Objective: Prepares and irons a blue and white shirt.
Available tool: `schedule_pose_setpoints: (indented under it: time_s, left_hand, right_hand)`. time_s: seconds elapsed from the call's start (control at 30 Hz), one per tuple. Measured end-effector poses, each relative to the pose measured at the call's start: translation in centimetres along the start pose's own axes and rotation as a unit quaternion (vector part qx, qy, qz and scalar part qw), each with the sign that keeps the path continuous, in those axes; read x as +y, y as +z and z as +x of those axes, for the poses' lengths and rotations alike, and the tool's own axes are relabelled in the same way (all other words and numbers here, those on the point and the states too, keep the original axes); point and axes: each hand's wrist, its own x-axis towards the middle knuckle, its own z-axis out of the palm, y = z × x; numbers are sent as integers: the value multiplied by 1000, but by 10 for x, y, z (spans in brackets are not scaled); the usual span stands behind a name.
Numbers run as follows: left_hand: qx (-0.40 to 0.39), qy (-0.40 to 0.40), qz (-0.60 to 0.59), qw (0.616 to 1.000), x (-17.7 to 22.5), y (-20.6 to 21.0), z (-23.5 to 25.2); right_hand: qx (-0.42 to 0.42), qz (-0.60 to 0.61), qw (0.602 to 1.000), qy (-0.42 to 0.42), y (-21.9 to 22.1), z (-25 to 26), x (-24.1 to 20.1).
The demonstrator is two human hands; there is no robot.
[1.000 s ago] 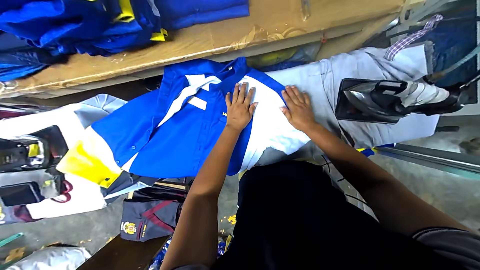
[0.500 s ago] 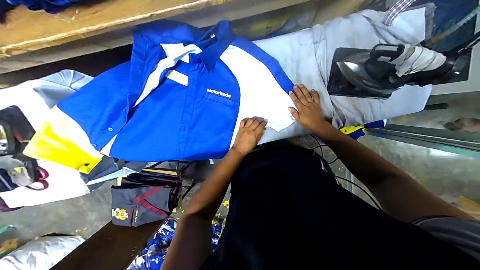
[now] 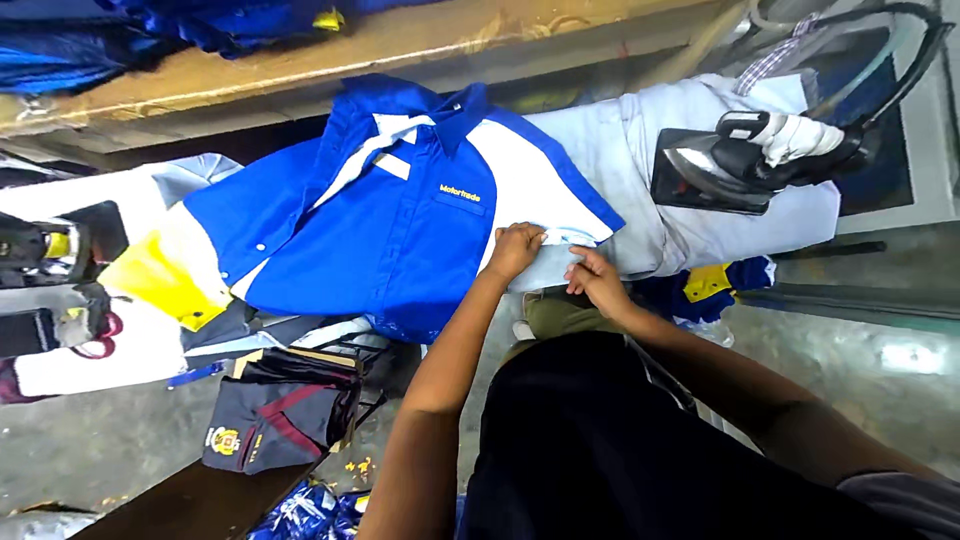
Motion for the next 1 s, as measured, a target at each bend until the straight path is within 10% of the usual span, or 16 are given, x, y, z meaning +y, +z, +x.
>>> schedule_pose_setpoints:
  time_s: [0.4,0.63,1.0]
  left_hand:
    - [16,-5,29,999,12,2,-13]
    - [175,61,139,973,5,28,-56]
    - [132,27,195,972,-28,24,-69]
  right_hand:
    - [58,118,991,32,29,25,-12]
    - [63,99,980,162,28,21,-8]
    - [59,-23,989,136,31,19,3]
